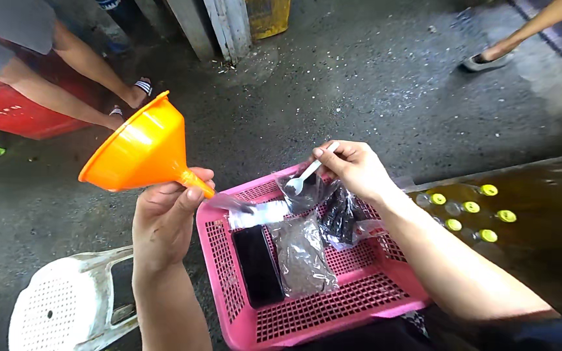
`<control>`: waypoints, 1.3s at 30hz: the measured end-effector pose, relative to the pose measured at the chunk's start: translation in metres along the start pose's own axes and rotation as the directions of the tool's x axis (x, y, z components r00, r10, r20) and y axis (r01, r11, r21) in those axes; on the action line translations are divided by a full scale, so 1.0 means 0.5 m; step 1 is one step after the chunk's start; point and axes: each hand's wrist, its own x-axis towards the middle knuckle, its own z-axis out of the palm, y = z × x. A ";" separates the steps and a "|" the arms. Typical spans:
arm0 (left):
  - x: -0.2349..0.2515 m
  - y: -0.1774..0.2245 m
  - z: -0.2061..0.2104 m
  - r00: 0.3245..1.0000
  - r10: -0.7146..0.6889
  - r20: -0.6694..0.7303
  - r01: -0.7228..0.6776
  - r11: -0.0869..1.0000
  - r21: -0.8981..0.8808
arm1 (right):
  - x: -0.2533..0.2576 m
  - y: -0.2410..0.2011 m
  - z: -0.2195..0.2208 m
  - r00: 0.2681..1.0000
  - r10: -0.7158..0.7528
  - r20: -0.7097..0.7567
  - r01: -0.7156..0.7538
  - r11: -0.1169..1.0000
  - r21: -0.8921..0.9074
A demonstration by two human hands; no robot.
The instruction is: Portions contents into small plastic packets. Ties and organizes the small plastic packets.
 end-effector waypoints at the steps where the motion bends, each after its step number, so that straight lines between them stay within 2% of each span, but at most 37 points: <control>1: -0.001 -0.004 -0.002 1.000 -0.001 0.001 0.001 1.000 -0.010 | 0.003 0.002 -0.002 0.999 0.049 0.004 -0.049 0.996 0.075; 4: -0.006 -0.014 -0.007 1.000 -0.001 -0.009 0.000 1.000 -0.027 | 0.006 0.002 -0.010 0.992 0.121 0.016 -0.122 0.963 0.240; 7: -0.012 -0.021 -0.013 1.000 0.017 -0.011 -0.017 1.000 -0.020 | 0.007 -0.002 -0.016 0.990 0.138 0.002 -0.132 0.939 0.318; 14: -0.028 -0.019 -0.016 0.999 0.029 -0.018 -0.029 1.000 0.000 | 0.002 -0.004 -0.020 0.996 0.076 -0.048 -0.059 0.954 0.293; 19: -0.031 -0.022 -0.015 0.999 0.036 -0.025 -0.037 0.999 -0.004 | 0.005 -0.006 -0.023 0.988 0.151 -0.019 -0.131 0.911 0.392; 29: -0.034 -0.023 -0.014 0.999 0.030 -0.039 -0.031 0.999 -0.027 | 0.004 -0.001 -0.025 0.981 0.193 -0.018 -0.162 0.869 0.468; 39: -0.052 -0.032 -0.017 0.998 0.016 -0.063 -0.019 0.999 -0.043 | 0.001 -0.008 -0.021 0.980 0.199 -0.022 -0.172 0.893 0.416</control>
